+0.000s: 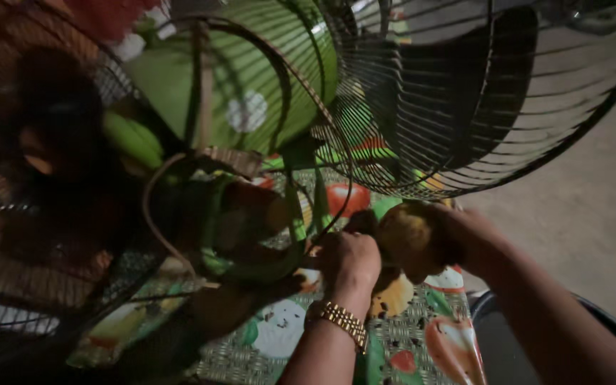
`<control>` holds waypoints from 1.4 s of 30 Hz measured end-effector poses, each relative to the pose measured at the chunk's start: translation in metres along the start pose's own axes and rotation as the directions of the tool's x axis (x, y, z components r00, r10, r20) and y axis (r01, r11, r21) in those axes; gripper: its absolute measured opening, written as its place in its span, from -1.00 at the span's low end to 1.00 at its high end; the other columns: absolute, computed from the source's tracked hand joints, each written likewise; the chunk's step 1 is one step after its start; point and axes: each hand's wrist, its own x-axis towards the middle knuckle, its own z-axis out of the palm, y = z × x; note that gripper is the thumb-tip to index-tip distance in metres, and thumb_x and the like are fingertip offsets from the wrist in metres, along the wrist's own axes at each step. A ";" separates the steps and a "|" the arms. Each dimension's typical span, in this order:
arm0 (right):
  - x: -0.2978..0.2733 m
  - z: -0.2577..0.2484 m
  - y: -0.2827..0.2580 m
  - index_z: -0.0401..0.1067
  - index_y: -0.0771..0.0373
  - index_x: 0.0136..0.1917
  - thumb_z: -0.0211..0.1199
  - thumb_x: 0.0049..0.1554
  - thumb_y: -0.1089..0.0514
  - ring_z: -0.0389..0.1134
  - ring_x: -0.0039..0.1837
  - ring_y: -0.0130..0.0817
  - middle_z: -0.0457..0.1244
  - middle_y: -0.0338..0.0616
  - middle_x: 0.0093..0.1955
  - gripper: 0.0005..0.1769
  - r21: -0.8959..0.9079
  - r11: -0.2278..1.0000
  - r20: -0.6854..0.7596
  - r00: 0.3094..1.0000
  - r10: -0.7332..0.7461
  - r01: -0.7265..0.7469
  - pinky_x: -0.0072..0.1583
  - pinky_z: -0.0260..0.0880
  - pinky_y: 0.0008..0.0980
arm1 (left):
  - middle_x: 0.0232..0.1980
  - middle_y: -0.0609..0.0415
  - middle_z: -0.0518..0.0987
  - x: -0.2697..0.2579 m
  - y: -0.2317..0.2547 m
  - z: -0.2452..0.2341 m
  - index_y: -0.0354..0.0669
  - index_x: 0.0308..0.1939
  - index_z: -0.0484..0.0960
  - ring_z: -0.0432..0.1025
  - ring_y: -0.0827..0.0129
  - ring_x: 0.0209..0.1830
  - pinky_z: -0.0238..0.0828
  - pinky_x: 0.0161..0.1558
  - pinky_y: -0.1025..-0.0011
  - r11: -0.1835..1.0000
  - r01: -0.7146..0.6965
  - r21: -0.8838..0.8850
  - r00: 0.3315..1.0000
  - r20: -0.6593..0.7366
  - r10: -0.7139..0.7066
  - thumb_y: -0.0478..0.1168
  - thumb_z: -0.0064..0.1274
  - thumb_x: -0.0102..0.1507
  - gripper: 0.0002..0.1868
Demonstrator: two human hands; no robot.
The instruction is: The person wipes the blades and central hub of a green pedestal fan using a yellow cloth. They dip the cloth into a bucket of water, wring it out, and continue wiping the fan blades and the metal cage.
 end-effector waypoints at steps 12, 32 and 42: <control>-0.165 -0.019 -0.044 0.40 0.20 0.22 0.09 0.19 -0.10 0.45 -0.07 -0.29 0.40 -0.07 0.04 -0.56 0.514 0.857 0.157 0.986 -0.052 -0.037 -0.05 0.51 -0.27 | 0.29 -0.30 0.44 -0.048 0.116 -0.104 -0.36 0.30 0.34 0.42 -0.03 0.24 0.38 0.22 0.12 0.987 -0.130 0.094 0.867 0.493 0.068 -0.08 0.01 0.31 -0.43; -0.227 0.018 -0.126 0.28 0.27 0.27 0.19 0.12 0.14 0.35 0.11 -0.11 0.31 0.12 0.13 -0.54 0.282 0.852 -0.071 0.895 -0.441 0.442 0.12 0.46 -0.17 | 0.51 -0.40 0.21 -0.033 0.224 -0.181 -0.27 0.47 0.20 0.10 -0.17 0.59 0.09 0.53 0.05 0.274 -0.955 0.114 0.259 -0.132 0.957 -0.04 0.19 0.22 -0.17; -0.222 0.085 -0.152 0.26 0.30 0.21 0.26 0.04 0.26 0.27 0.23 -0.13 0.24 0.07 0.19 -0.53 -0.123 0.421 -0.375 0.351 -0.858 0.899 0.23 0.41 -0.17 | 0.67 -0.26 -0.12 -0.010 0.218 -0.181 0.20 0.60 0.01 -0.01 -0.29 0.57 0.33 0.30 0.02 0.359 -0.927 0.112 0.369 0.086 0.926 -0.22 0.03 0.25 -0.14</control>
